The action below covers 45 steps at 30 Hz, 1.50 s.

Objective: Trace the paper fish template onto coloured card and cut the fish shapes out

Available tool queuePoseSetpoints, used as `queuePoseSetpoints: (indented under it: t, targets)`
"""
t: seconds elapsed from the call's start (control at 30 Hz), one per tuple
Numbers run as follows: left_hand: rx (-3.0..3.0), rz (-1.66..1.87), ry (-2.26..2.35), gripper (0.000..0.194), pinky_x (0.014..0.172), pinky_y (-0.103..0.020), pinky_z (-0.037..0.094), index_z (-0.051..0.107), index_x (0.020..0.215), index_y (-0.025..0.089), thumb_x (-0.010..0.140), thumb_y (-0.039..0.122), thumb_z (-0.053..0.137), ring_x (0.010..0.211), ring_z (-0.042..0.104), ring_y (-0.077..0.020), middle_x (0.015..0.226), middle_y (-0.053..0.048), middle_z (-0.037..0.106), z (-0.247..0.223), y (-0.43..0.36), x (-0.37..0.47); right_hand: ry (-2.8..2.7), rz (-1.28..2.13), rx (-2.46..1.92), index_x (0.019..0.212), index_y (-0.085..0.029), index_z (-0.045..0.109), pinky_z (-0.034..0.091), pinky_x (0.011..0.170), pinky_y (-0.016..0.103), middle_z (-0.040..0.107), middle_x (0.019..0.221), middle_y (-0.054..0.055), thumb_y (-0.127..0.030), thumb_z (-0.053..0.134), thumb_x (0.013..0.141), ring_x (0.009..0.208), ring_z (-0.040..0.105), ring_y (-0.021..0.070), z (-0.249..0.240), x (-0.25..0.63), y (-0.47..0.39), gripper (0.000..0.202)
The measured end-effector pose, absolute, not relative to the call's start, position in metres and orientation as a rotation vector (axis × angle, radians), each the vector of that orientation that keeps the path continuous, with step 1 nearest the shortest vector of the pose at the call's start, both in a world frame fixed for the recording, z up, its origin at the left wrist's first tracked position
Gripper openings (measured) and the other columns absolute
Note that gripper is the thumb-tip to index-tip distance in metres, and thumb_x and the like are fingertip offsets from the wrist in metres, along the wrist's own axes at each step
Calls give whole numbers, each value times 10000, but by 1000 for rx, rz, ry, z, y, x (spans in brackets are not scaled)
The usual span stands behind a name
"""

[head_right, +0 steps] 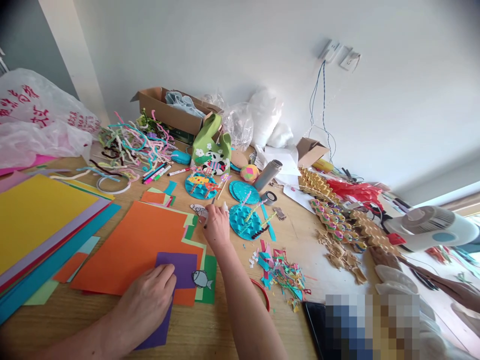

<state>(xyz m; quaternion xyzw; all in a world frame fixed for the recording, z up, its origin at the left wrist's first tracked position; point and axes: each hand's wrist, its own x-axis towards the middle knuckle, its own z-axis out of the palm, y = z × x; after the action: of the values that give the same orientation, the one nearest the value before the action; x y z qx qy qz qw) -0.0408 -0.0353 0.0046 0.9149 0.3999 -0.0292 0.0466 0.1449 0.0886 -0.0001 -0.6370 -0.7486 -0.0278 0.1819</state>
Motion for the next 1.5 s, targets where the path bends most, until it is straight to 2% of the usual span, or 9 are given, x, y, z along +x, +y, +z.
queuePoseSetpoints:
  t: [0.17,0.43,0.57,0.73,0.93,1.1,1.23,1.37,1.5]
  targets:
    - [2777,-113,1226,236,697,-376,460,632,846,130,782,2,444,827,550,-244,861,-97,588,4,-36,-41,-2097,-130,-1900,990,-172,577,379,862,388,675,910,104,-308,598,860,924,560,266,-5,139,93,189]
    - [2779,-100,1215,210,715,-377,455,620,847,127,791,10,454,838,547,-243,859,-98,580,3,-36,-42,-2053,-105,-1924,972,-160,587,369,863,375,689,883,97,-273,574,868,894,587,248,-8,139,95,154]
    - [2775,-86,1215,183,694,-366,447,614,821,129,790,17,473,822,543,-240,832,-93,572,4,-36,-42,-2080,-131,-1895,919,-167,603,370,795,338,686,815,80,-276,522,909,825,592,229,-6,141,95,136]
    - [2783,-41,1233,191,698,-352,445,610,819,124,784,6,464,808,543,-221,843,-94,577,3,-35,-42,-2196,-325,-1804,816,-187,628,338,731,327,647,739,74,-209,464,941,798,552,229,4,145,92,208]
    - [2757,-32,1241,215,686,-368,448,624,818,131,786,8,451,797,556,-239,841,-97,589,7,-36,-42,-2322,-455,-1545,859,-194,630,323,747,349,613,763,63,-207,395,977,798,494,218,27,145,53,263]
    - [2746,19,1250,201,686,-372,441,650,849,121,808,41,471,796,557,-246,836,-106,593,7,-36,-42,-2519,-211,-1247,918,-178,622,343,714,346,618,821,82,-156,400,966,783,469,208,23,131,-1,228]
    - [2768,49,1268,202,675,-359,437,653,838,118,810,39,469,794,560,-239,827,-108,588,6,-36,-42,-2568,-25,-1195,898,-171,624,372,710,345,622,799,81,-163,430,959,773,483,207,13,126,-21,204]
    - [2764,73,1277,212,667,-356,444,652,822,134,798,34,467,795,575,-238,838,-99,605,7,-36,-43,-2288,180,-1318,920,-204,621,402,730,344,639,799,55,-213,489,951,790,531,198,16,138,-22,136]
    - [2731,56,1305,256,714,-370,479,660,841,144,810,26,435,819,598,-232,944,-102,640,9,-36,-44,-2059,298,-1333,1009,-220,612,444,774,359,667,877,66,-180,509,928,886,560,217,17,155,-20,137]
